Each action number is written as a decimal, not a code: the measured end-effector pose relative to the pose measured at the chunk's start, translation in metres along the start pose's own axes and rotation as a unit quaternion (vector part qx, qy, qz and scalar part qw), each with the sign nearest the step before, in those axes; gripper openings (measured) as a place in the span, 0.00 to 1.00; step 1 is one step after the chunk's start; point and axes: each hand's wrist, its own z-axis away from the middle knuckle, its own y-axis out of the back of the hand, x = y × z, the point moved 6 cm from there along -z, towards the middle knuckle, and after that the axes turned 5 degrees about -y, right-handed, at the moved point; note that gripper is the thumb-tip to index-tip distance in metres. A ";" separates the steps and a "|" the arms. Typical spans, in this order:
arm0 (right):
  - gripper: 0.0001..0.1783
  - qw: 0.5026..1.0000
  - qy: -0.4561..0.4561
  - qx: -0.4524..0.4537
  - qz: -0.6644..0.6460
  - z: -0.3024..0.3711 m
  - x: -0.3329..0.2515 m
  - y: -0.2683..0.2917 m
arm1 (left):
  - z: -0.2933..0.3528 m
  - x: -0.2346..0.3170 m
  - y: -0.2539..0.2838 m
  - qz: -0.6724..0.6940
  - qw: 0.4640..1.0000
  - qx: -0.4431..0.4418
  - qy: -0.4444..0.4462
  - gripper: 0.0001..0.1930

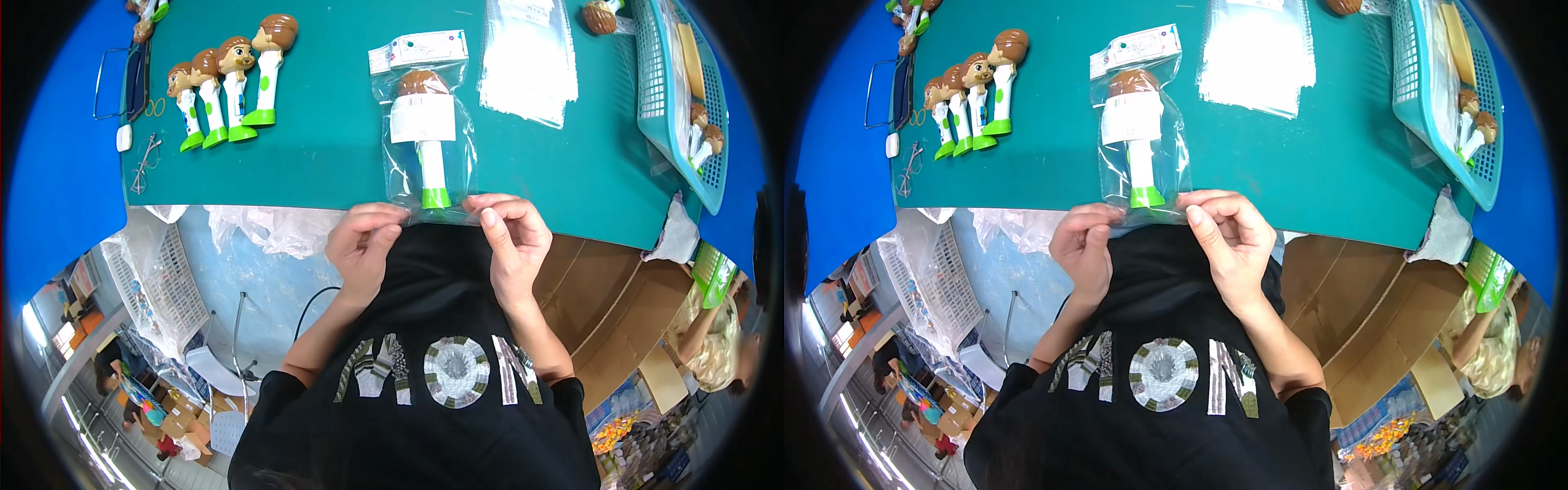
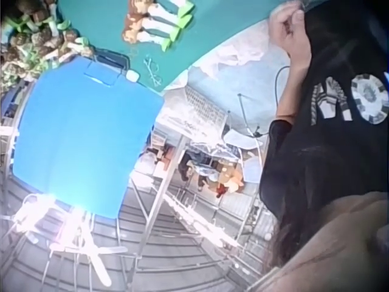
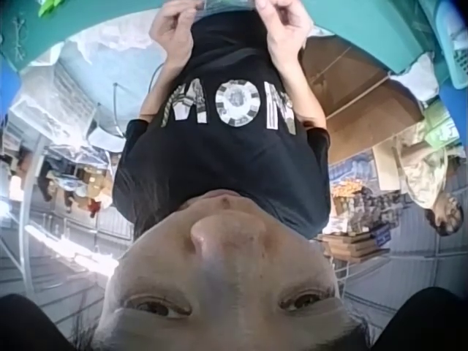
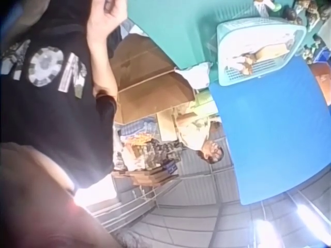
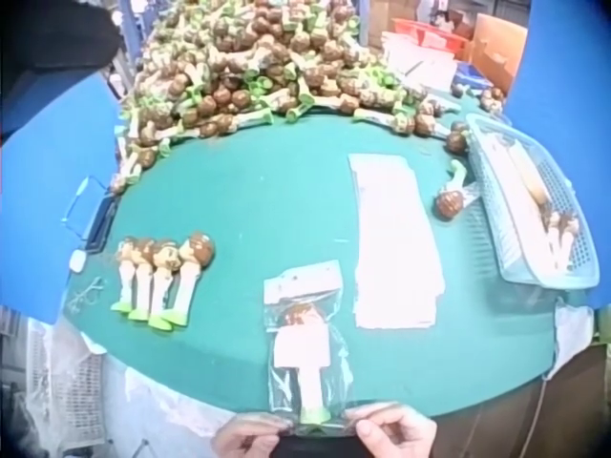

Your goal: Packaging small toy figures into plastic bags and attaching labels.

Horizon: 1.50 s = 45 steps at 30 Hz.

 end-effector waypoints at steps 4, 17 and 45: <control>0.04 0.998 -0.024 0.053 -0.010 0.005 0.004 0.000 | -0.002 -0.001 -0.002 0.116 0.987 0.088 0.067 0.04; 0.09 0.996 -0.025 0.072 0.047 0.004 0.002 0.000 | 0.004 -0.004 0.007 -0.049 0.976 0.093 0.189 0.06; 0.30 0.750 0.114 -0.124 0.640 0.006 -0.013 -0.003 | 0.014 0.014 -0.019 -0.380 0.877 -0.292 -0.037 0.26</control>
